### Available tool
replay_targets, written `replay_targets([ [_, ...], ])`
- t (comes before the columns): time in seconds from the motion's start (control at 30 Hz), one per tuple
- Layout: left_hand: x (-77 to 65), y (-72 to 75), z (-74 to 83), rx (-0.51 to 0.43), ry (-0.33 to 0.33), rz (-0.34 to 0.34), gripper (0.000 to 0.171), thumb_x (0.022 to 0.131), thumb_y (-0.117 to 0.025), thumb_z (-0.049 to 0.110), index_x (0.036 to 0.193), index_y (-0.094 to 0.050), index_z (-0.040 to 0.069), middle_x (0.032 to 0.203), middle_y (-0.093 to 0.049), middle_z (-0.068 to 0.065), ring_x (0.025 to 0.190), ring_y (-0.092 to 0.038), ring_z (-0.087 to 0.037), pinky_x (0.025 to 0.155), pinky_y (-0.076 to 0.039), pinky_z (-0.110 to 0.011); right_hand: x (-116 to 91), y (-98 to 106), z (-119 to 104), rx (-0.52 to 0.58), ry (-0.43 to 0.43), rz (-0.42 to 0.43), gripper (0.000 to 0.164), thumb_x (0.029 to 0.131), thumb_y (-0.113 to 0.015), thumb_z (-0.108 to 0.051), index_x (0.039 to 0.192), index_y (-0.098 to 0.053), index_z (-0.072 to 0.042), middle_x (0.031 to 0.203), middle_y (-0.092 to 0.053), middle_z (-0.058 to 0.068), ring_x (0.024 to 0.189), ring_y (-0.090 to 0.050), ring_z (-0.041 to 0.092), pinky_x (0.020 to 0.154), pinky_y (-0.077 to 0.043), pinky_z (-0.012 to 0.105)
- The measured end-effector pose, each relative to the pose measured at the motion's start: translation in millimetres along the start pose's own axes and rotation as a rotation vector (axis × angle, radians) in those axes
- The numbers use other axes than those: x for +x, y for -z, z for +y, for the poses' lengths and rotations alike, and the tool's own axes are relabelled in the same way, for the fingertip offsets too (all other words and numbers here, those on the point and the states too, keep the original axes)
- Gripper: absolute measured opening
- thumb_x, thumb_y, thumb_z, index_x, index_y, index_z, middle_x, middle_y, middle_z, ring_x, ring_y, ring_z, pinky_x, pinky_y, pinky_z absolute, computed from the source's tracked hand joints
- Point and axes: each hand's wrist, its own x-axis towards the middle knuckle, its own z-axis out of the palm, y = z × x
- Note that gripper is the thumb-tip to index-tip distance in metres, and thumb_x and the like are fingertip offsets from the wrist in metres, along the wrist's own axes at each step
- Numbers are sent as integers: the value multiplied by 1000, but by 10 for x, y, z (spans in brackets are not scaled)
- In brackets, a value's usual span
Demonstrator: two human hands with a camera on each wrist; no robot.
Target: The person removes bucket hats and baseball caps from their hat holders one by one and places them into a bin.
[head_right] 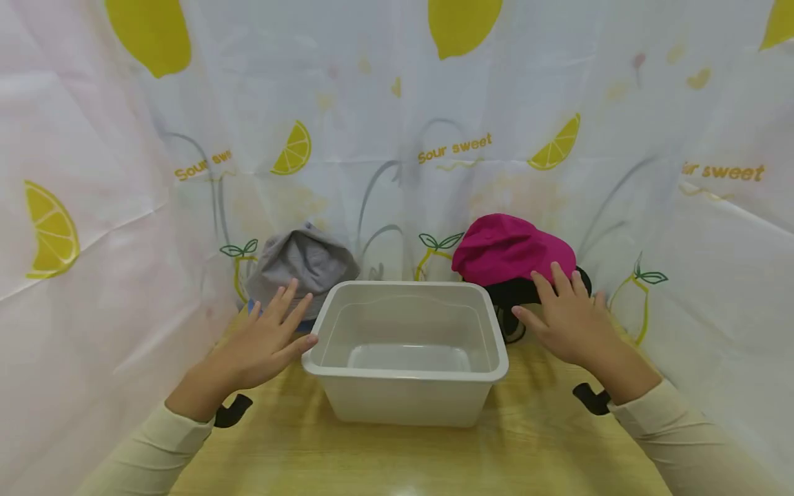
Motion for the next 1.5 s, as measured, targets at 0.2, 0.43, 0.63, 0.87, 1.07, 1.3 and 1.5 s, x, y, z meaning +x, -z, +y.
replay_targets([
  [0.2, -10, 11, 83, -11, -20, -1, 85, 104, -30, 72, 168, -10, 20, 175, 9, -12, 161, 3, -38, 121, -4, -74, 66, 88, 21, 4, -3, 21, 92, 103, -42, -68, 163, -24, 0, 166, -13, 36, 145, -17, 66, 100, -16, 88],
  [0.43, -4, -7, 150, -27, -37, -13, 86, 103, -30, 73, 168, -7, 22, 175, 8, -11, 161, 2, -37, 121, -6, -73, 189, 188, 5, 30, -14, 51, 92, 104, -40, -67, 164, -20, -1, 168, -5, 34, 147, -12, 65, 100, -15, 88],
  [0.63, 11, -43, 157, -80, -46, -13, 84, 103, -32, 72, 168, -5, 25, 175, 7, -11, 161, 1, -37, 121, -5, -73, 364, 226, -41, 39, -20, 46, 96, 102, -37, -72, 164, -17, -2, 168, 0, 34, 147, -9, 67, 103, -11, 88],
  [0.87, 84, -95, 192, -191, -64, -35, 82, 104, -36, 69, 168, -2, 29, 175, 10, -6, 161, 4, -35, 122, -2, -71, 555, 263, -48, 45, -25, 64, 100, 100, -38, -74, 165, -15, -2, 169, 3, 34, 148, -5, 66, 103, -8, 89],
  [1.07, 119, -115, 236, -246, -68, -25, 82, 105, -38, 67, 168, -3, 28, 174, 11, 0, 161, 4, -35, 122, -2, -72, 679, 221, -10, 47, -23, 87, 101, 99, -41, -74, 165, -15, -2, 169, 0, 33, 149, -6, 66, 103, -8, 90],
  [1.3, 135, -149, 227, -310, -53, -24, 86, 104, -39, 68, 167, 3, 28, 173, 15, 3, 162, 7, -29, 124, 1, -68, 779, 235, -13, 77, -41, 77, 105, 97, -42, -77, 166, -9, -4, 170, 6, 31, 150, -1, 65, 105, -3, 89],
  [1.5, 149, -197, 236, -350, -40, -11, 94, 101, -45, 71, 168, 1, 24, 175, 11, -4, 162, 7, -27, 124, 1, -67, 884, 249, -46, 98, -49, 97, 108, 95, -47, -77, 166, -9, -5, 169, 5, 32, 150, -1, 65, 106, -2, 89],
])
